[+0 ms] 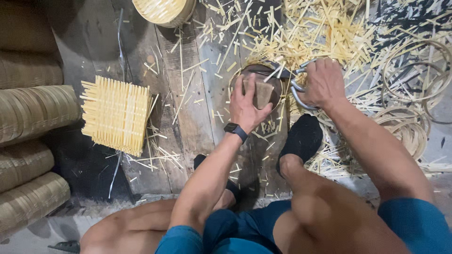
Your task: The person weaves bamboo strips into a square mat, places a circular frame on top, and uses shears to trim the excess strips around the edge. The finished circular tray is then set aside, and the process is repeated with additional mats.
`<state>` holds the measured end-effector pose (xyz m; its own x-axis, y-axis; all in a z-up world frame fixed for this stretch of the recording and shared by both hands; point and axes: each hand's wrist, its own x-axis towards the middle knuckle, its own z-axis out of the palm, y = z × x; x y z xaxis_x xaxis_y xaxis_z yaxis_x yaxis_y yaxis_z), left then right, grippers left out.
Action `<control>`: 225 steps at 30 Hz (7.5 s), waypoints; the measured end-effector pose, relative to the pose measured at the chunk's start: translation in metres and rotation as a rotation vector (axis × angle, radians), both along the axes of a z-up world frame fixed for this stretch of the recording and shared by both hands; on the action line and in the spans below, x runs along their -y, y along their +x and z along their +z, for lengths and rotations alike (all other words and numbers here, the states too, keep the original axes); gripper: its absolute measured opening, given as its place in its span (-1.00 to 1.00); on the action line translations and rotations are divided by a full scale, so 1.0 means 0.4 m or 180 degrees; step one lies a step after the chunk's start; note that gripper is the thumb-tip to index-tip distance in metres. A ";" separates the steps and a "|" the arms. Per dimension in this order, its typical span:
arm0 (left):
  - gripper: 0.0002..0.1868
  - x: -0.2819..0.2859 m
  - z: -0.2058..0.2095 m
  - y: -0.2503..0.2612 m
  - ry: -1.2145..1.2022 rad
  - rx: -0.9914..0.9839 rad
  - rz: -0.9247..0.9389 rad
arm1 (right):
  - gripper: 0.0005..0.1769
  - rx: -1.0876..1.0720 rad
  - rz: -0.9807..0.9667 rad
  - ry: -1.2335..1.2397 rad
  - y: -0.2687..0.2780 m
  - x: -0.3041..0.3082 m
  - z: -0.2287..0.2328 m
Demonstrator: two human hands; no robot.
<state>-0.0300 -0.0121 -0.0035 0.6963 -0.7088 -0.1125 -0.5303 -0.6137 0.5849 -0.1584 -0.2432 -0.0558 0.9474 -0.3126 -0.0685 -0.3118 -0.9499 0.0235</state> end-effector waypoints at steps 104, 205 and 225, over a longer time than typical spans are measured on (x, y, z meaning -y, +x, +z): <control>-0.73 -0.176 -0.280 -0.010 -0.0157 -0.2993 0.2517 | -0.84 0.0862 -0.3530 0.5186 -0.085 -0.203 -0.083; -0.51 -0.201 0.922 -0.002 -0.0485 0.0559 0.3996 | -0.15 -0.0272 -0.1888 0.2746 -0.296 -0.542 -0.151; -0.72 -0.618 0.799 -0.081 -0.0445 -0.0189 0.4124 | -0.04 0.0266 -0.0848 0.2132 -0.227 -0.028 -0.077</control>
<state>-0.0626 0.2350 0.3160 0.8747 0.4618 -0.1469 0.4261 -0.5887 0.6869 -0.2494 -0.2321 -0.0864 0.8554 -0.4499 -0.2568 -0.5099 -0.6437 -0.5707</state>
